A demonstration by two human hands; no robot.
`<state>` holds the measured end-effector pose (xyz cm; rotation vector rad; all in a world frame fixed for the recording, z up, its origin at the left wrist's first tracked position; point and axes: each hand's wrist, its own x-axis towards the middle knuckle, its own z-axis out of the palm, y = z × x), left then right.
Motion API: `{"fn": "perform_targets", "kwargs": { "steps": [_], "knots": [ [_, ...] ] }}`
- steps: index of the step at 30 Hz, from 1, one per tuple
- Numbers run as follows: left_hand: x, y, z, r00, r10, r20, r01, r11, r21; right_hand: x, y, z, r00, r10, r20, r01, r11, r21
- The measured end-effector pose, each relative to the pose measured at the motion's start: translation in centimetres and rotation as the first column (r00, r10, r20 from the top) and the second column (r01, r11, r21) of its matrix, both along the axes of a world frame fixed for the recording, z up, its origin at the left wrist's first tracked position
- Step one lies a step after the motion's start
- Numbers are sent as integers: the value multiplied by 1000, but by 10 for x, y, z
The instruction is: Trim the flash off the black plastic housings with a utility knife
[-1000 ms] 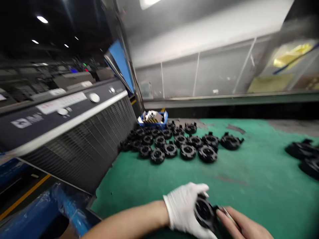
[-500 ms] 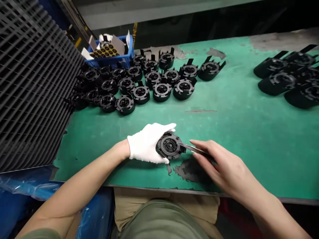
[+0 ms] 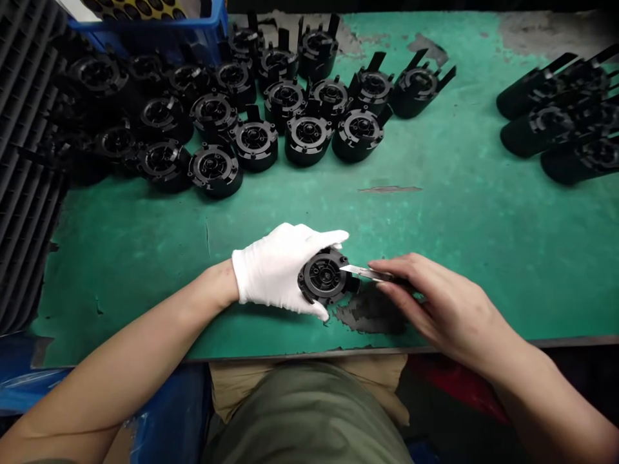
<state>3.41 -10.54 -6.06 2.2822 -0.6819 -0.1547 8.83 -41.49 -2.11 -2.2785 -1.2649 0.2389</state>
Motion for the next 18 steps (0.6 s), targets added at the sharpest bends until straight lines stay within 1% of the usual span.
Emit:
{"fn": "perform_targets", "kwargs": {
  "steps": [3, 7, 13, 18],
  "knots": [
    [-1, 4, 2, 999, -36, -15, 35, 999, -30, 20, 4, -3, 992, 92, 83, -90, 996, -24],
    [-3, 8, 5, 998, -49, -40, 46, 997, -67, 38, 12, -5, 977, 127, 172, -122, 992, -42],
    [-3, 4, 0, 999, 12, -32, -15, 998, -69, 39, 20, -7, 970, 176, 167, -174, 984, -21],
    [-2, 2, -2, 999, 22, -29, -23, 999, -49, 37, 23, -7, 961, 200, 192, -197, 980, -35]
  ]
}}
